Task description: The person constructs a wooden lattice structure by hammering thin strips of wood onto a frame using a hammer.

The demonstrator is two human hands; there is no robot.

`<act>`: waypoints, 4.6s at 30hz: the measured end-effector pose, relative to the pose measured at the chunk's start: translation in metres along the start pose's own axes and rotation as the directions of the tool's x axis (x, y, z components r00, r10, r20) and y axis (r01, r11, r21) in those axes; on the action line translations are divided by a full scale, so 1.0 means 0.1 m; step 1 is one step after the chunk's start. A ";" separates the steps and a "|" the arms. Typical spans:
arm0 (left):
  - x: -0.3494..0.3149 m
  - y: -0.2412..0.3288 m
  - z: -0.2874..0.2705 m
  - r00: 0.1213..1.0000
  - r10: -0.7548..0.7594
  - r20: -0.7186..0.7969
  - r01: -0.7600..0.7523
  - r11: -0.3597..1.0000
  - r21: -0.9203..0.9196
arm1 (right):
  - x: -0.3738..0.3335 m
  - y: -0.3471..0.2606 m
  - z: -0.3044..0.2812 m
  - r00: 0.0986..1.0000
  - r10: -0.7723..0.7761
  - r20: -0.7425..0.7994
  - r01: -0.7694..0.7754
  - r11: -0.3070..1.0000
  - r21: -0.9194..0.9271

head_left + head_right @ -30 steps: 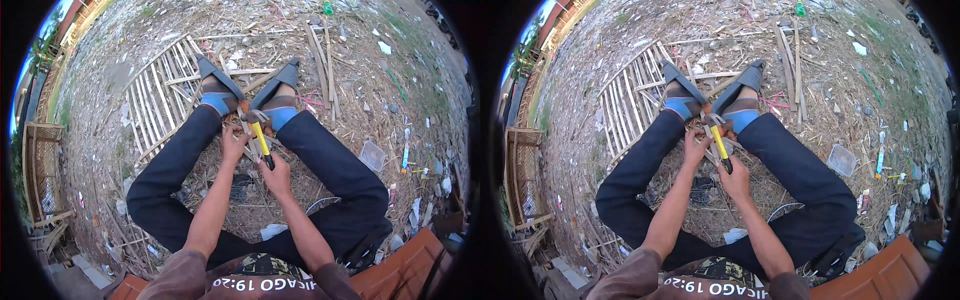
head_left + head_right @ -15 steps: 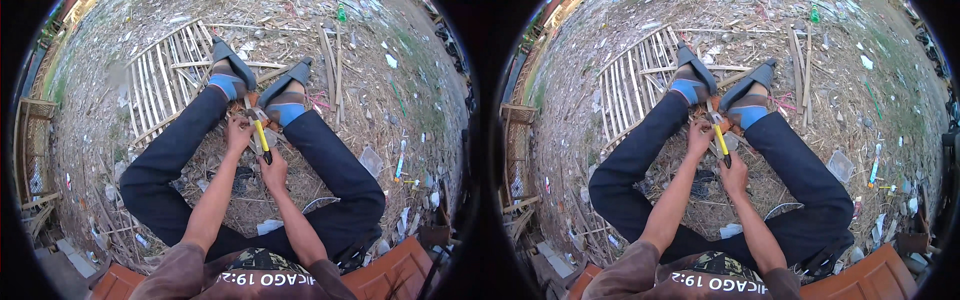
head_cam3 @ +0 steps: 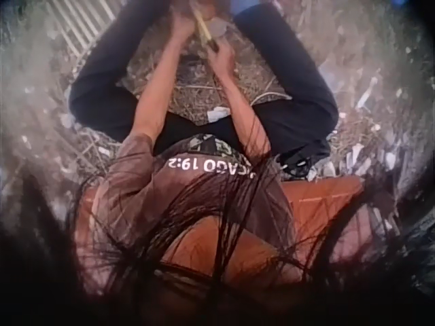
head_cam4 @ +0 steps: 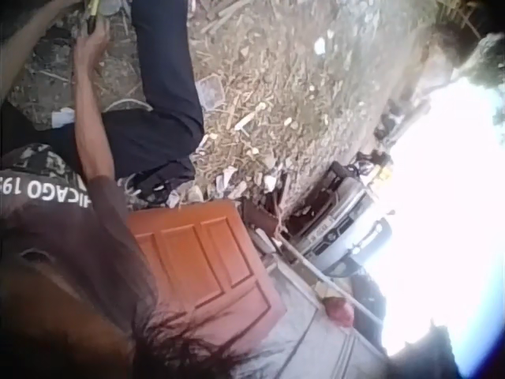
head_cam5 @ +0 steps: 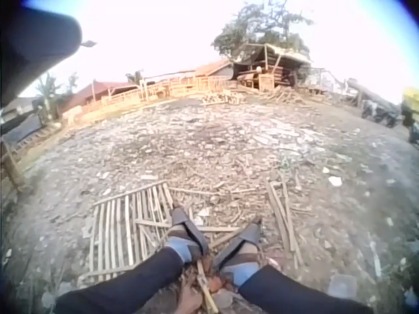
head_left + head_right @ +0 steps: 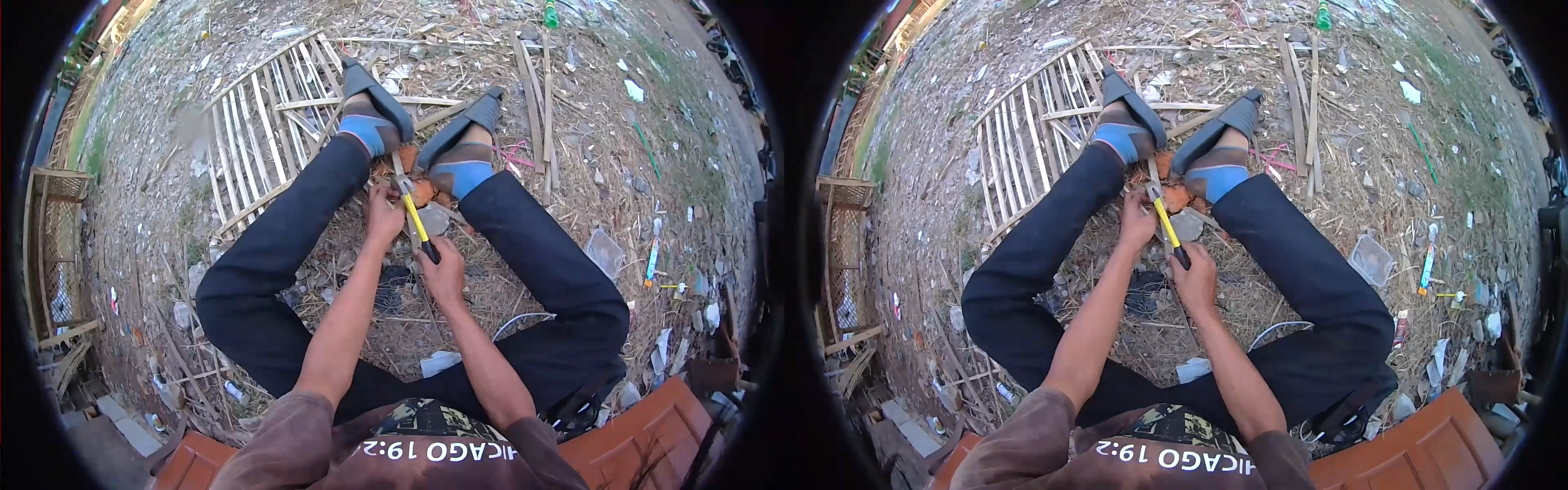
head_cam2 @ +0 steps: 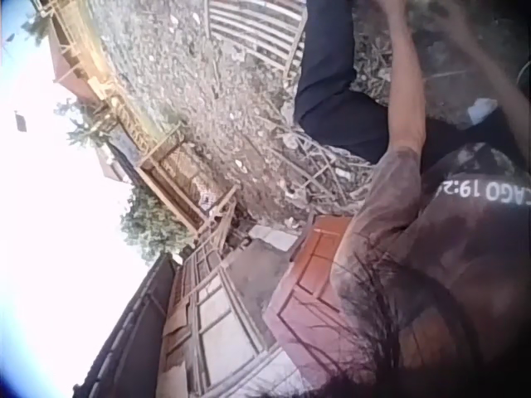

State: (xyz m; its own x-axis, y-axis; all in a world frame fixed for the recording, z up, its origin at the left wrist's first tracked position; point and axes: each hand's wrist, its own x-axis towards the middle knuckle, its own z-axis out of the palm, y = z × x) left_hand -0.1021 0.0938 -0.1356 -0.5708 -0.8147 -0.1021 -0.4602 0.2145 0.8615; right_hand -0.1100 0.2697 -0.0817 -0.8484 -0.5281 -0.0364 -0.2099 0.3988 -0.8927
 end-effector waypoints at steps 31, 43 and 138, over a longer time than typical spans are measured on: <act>-0.18 0.17 -0.18 0.988 0.141 0.059 -0.146 0.984 0.103 | -0.54 -0.60 -1.08 0.965 0.038 0.260 0.031 0.966 -0.256; -0.13 0.08 -0.14 0.981 0.191 0.040 -0.194 0.975 0.111 | -0.47 -0.71 -1.04 0.965 0.029 0.262 0.081 0.913 -0.399; -0.15 0.21 -0.35 0.994 0.037 0.107 -0.044 0.997 0.068 | -0.06 -2.04 -1.24 0.951 -0.230 0.207 0.276 0.932 -0.233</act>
State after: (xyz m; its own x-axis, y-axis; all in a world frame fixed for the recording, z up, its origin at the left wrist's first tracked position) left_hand -0.0800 0.0916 -0.0985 -0.6569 -0.7438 -0.1231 -0.4796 0.2863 0.8295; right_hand -0.1221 0.2846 0.1568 -0.6577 -0.7493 0.0777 -0.5435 0.4006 -0.7376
